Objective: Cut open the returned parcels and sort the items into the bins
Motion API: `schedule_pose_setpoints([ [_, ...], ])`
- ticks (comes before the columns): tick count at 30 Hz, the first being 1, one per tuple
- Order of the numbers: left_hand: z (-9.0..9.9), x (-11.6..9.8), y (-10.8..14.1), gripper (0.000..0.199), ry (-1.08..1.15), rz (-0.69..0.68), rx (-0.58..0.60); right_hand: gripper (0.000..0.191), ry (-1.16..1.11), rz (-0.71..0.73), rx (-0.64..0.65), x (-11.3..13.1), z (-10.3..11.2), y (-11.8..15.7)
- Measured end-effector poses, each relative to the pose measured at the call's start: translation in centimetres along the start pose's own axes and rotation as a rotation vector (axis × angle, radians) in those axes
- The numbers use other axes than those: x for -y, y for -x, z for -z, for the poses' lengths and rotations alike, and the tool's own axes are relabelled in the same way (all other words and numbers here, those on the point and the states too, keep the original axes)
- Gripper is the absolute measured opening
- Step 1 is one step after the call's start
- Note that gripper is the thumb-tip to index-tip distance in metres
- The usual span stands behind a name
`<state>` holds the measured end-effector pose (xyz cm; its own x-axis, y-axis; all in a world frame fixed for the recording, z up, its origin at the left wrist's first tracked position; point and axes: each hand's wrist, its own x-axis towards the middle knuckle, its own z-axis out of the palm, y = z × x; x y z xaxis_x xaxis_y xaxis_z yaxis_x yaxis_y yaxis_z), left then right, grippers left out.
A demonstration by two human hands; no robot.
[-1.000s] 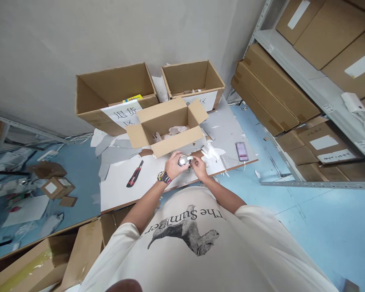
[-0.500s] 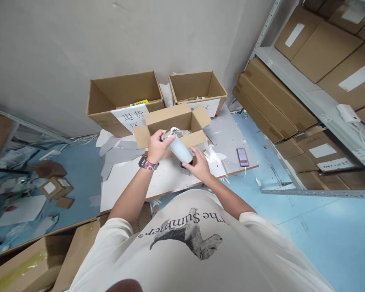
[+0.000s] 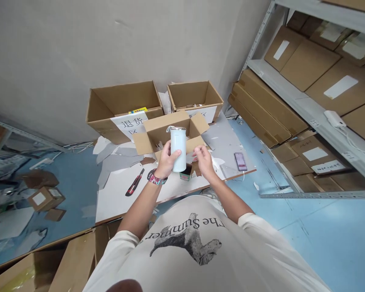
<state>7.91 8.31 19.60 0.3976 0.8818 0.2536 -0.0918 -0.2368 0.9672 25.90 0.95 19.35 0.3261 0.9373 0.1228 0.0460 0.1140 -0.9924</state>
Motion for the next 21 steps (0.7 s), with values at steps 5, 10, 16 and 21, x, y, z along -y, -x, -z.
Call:
schedule_pose_setpoints([
  [5,-0.7,-1.8,1.6,0.088,0.034,0.006,0.007,0.083,0.082,0.207,0.036,4.0,-0.4,-2.9],
  [10,-1.2,-2.7,4.4,0.089,0.512,0.241,0.221,0.08,-0.204,0.118,-0.012,6.0,-2.4,-3.3],
  [16,-2.0,-2.5,6.6,0.086,0.563,0.279,0.013,0.086,-0.305,0.039,-0.002,5.9,-2.9,-3.1],
  [21,-2.7,-2.7,7.1,0.092,0.609,0.288,-0.013,0.089,-0.35,-0.015,-0.042,5.1,-2.8,-3.0],
])
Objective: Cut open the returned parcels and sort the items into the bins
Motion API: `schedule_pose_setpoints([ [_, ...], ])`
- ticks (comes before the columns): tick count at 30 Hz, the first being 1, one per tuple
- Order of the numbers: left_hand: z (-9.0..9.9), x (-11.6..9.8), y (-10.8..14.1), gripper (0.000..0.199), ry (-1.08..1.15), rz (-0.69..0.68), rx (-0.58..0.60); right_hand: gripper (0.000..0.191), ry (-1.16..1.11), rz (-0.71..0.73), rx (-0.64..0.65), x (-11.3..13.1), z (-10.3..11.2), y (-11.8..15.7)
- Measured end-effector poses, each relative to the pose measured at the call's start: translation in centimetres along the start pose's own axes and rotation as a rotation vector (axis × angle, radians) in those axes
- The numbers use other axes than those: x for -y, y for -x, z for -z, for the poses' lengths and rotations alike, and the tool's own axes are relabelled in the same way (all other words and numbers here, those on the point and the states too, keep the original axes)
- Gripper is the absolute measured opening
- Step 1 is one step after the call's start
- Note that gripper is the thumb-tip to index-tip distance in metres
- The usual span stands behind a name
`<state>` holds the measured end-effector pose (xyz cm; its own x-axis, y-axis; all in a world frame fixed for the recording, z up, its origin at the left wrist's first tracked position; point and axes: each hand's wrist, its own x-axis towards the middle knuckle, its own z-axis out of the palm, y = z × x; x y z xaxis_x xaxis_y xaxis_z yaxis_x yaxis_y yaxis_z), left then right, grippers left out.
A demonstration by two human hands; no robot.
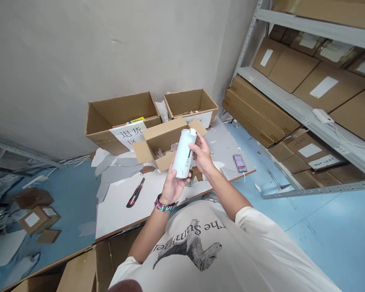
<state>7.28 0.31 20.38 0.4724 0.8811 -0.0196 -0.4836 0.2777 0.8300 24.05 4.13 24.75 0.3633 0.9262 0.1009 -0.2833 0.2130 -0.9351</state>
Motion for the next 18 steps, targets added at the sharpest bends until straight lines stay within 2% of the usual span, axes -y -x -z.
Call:
schedule_pose_setpoints([
  [5,-0.6,0.4,0.0,0.094,-0.13,-0.191,-0.108,0.088,-0.003,-0.016,0.017,0.3,0.2,0.3],
  [9,-0.7,1.1,-0.1,0.08,-0.011,-0.069,-0.024,0.076,-0.071,-0.056,0.023,0.7,0.8,0.6],
  [10,-0.8,1.3,-0.2,0.078,-0.031,-0.078,-0.033,0.071,-0.083,-0.072,0.025,0.6,1.0,0.6],
  [14,-1.2,2.2,-0.4,0.083,-0.24,-0.263,-0.136,0.061,-0.09,-0.103,-0.013,0.2,1.8,1.1],
  [16,-1.3,2.6,-0.6,0.08,-0.203,-0.232,-0.107,0.064,-0.112,-0.113,0.006,0.2,2.1,1.4],
  [18,-1.3,3.1,-0.7,0.073,-0.119,-0.135,-0.044,0.067,-0.134,-0.118,0.066,0.3,2.4,1.7],
])
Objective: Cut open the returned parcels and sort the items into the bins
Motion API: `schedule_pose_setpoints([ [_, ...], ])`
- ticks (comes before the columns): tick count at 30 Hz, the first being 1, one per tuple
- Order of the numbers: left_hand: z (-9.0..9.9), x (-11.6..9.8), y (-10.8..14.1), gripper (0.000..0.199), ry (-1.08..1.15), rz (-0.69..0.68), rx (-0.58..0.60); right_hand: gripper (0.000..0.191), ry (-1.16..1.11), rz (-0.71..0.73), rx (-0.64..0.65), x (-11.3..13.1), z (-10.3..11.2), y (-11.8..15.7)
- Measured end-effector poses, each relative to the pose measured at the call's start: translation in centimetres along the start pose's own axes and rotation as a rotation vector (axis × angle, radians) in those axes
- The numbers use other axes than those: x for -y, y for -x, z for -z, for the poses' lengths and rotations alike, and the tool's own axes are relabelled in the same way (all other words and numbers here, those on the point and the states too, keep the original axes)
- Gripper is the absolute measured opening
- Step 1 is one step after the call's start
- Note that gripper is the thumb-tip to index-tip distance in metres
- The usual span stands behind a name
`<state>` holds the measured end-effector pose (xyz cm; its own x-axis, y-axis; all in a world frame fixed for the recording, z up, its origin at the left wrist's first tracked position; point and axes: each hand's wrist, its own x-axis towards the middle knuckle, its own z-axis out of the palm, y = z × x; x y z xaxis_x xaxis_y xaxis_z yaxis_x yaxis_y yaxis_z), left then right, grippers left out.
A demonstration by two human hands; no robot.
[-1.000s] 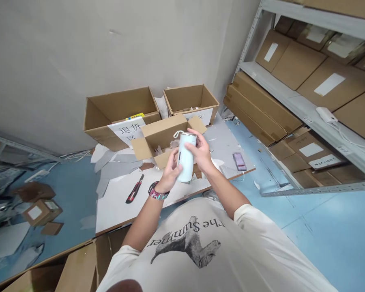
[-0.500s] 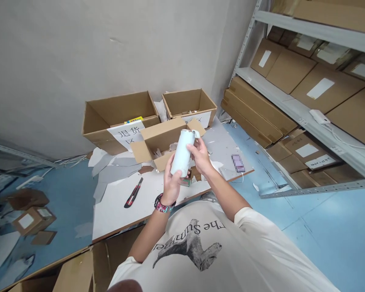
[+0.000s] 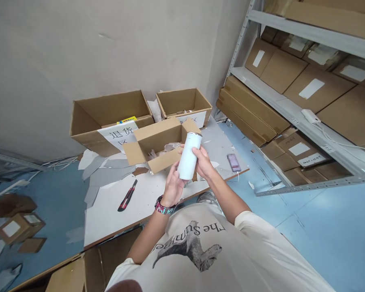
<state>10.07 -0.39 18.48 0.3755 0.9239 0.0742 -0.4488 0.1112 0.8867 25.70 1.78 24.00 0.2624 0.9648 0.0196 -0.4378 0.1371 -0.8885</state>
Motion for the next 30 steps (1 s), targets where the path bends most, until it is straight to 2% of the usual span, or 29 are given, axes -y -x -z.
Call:
schedule_pose_setpoints([
  [2,0.0,0.5,-0.1,0.07,-0.001,0.034,0.015,0.068,0.027,0.012,0.016,0.1,0.3,0.1],
  [6,-0.2,1.0,-0.2,0.074,-0.233,-0.14,-0.109,0.069,0.145,0.067,-0.089,-0.1,1.1,-0.3],
  [8,0.0,1.0,-0.3,0.073,-0.302,-0.171,-0.125,0.069,0.15,0.064,-0.103,-0.2,1.5,-0.7],
  [11,1.0,0.1,-1.4,0.059,-0.308,-0.149,-0.116,0.061,0.071,-0.008,-0.077,-0.2,2.0,-1.0],
  [14,2.7,-2.0,-4.0,0.052,-0.292,-0.199,-0.185,0.061,0.002,-0.128,0.0,-0.1,2.4,-1.2],
  [16,3.6,-3.9,-6.2,0.059,-0.283,-0.201,-0.141,0.068,-0.011,-0.199,0.08,0.0,2.7,-1.2],
  [20,4.2,-7.1,-9.4,0.075,-0.278,-0.017,0.159,0.097,0.008,-0.311,0.31,0.3,3.4,-1.2],
  [22,4.0,-7.8,-10.1,0.079,-0.309,0.032,0.252,0.109,0.038,-0.341,0.417,0.5,4.0,-1.4],
  [24,3.9,-7.8,-10.3,0.078,-0.353,0.035,0.305,0.11,0.065,-0.368,0.497,0.6,4.7,-1.8],
  [27,4.5,-7.0,-9.9,0.075,-0.437,0.014,0.316,0.104,0.115,-0.401,0.552,-0.2,5.7,-2.4],
  [29,5.3,-6.6,-8.9,0.069,-0.537,-0.032,0.215,0.096,0.178,-0.369,0.508,-1.5,6.3,-2.5],
  [30,5.8,-6.5,-8.2,0.064,-0.605,-0.069,0.127,0.088,0.222,-0.325,0.444,-2.5,6.5,-2.5],
])
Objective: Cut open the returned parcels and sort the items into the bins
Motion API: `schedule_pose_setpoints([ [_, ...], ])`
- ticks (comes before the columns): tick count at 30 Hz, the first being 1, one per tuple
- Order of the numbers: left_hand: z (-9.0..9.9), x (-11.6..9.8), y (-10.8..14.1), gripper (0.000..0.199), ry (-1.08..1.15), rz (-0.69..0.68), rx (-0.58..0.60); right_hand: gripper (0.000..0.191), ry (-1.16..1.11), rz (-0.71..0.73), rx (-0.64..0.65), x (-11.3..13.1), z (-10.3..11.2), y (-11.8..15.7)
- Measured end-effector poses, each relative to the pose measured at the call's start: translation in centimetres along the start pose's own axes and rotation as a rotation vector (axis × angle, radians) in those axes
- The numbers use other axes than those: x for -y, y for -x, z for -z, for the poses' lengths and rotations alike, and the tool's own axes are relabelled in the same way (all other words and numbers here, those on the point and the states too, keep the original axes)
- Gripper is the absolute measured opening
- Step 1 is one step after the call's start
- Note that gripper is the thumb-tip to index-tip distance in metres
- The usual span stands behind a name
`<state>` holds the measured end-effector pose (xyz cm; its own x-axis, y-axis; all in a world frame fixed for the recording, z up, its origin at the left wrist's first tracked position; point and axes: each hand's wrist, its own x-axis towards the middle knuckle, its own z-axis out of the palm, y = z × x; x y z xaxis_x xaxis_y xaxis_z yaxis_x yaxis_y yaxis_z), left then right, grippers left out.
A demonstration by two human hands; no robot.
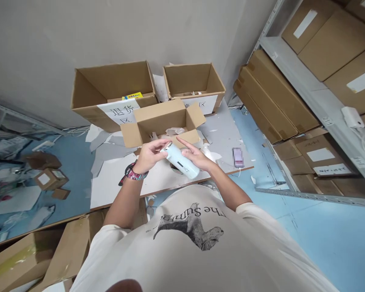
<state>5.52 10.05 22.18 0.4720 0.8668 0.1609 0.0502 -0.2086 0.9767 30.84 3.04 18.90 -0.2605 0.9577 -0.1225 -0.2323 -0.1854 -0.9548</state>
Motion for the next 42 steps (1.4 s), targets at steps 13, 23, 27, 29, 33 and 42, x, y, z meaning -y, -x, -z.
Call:
schedule_pose_setpoints([
  [13,-1.1,2.2,7.0,0.054,-0.504,-0.032,-0.398,0.057,0.713,-0.177,-0.455,-14.4,-0.5,0.7],
  [23,-5.0,7.6,5.3,0.057,-0.831,0.019,0.155,0.048,0.36,-0.18,-0.498,-16.7,-1.1,1.1],
  [27,-6.6,9.6,5.1,0.053,-1.019,0.146,0.25,0.049,0.34,-0.169,-0.528,-17.1,-1.5,1.0],
  [29,-7.1,10.4,5.3,0.049,-1.065,0.164,0.236,0.051,0.316,-0.162,-0.527,-17.3,-1.6,1.1],
  [33,-7.2,11.6,5.9,0.052,-1.002,0.205,0.154,0.055,0.228,-0.164,-0.533,-17.7,-1.7,1.2],
  [42,-4.5,15.7,7.5,0.052,-0.219,0.454,-0.302,0.053,0.497,-0.101,-0.557,-18.0,-1.2,1.6],
])
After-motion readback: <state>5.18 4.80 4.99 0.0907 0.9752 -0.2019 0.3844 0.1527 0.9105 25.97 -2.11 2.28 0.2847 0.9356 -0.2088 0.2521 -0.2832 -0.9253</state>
